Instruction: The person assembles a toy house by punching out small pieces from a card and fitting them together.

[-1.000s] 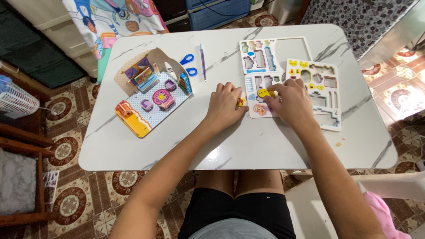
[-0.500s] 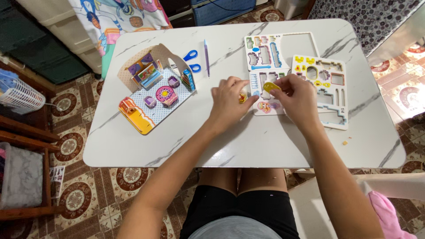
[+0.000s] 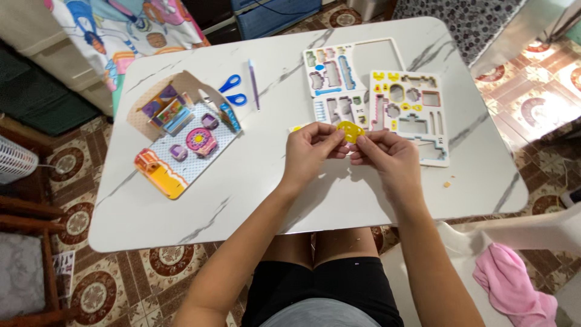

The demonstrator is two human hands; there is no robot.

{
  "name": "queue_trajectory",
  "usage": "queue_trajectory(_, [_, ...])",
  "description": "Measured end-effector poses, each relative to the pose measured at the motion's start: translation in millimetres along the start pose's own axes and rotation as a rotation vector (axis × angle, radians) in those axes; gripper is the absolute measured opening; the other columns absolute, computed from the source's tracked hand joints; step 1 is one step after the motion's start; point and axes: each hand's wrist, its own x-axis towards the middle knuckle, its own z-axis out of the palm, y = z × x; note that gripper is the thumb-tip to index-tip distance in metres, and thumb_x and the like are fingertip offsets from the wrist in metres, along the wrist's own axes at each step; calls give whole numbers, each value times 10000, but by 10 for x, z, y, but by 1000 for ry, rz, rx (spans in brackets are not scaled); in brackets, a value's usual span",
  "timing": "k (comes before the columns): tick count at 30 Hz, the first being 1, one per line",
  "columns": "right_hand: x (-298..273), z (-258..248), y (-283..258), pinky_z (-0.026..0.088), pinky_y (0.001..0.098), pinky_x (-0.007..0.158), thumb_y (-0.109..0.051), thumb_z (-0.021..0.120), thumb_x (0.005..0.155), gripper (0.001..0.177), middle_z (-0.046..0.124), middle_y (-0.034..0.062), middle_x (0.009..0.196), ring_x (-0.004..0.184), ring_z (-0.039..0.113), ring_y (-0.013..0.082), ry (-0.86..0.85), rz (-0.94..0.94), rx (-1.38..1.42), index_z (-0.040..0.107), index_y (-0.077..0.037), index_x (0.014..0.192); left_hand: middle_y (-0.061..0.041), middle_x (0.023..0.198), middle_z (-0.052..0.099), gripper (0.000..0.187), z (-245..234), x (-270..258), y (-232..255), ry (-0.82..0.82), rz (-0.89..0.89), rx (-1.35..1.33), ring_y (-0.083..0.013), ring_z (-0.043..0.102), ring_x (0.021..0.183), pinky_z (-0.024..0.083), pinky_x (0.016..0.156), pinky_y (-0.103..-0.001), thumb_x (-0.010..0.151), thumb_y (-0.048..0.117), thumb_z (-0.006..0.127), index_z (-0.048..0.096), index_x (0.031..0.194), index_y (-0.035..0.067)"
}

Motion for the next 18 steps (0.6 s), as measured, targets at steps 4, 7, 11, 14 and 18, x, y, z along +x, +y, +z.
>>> queue_trajectory(4, [-22, -89, 58, 600, 264, 712, -121, 683, 992, 194, 735, 130, 869, 730, 701, 149, 6, 55, 128, 707, 70, 1018, -142, 894, 764, 194, -42, 11, -75, -60, -99, -118, -179, 758, 765, 651, 720, -298, 973, 139, 673, 714, 1031, -42])
queue_trajectory(7, [-31, -92, 56, 594, 267, 713, -124, 684, 990, 206, 735, 132, 872, 731, 694, 153, 26, 50, 83, 703, 79, 1025, -166, 921, 773, 214, -58, 11, -104, -68, -129, -150, -190, 756, 772, 646, 745, -314, 993, 154, 657, 724, 1037, -44])
queue_trajectory(11, [-67, -94, 12, 597, 263, 715, -131, 671, 985, 219, 741, 131, 865, 737, 704, 150, 40, 71, 78, 716, 75, 1042, -163, 928, 772, 221, -77, -28, -104, -61, -142, -164, -191, 757, 771, 643, 750, -320, 999, 160, 649, 724, 1037, -44])
queue_trajectory(14, [-82, -92, -3, 592, 253, 712, -128, 672, 983, 220, 747, 124, 873, 737, 700, 139, 37, 69, 52, 723, 79, 1035, -156, 915, 773, 217, -67, -51, -96, -52, -149, -146, -182, 754, 756, 642, 735, -311, 997, 161, 647, 725, 1028, -38])
queue_trajectory(18, [-79, -136, -4, 541, 228, 634, -154, 706, 968, 209, 738, 84, 844, 696, 656, 100, 65, 38, -80, 740, 44, 1026, -150, 881, 766, 190, -71, -20, -112, -31, -107, -97, -172, 741, 723, 628, 701, -294, 996, 132, 652, 734, 1008, -39])
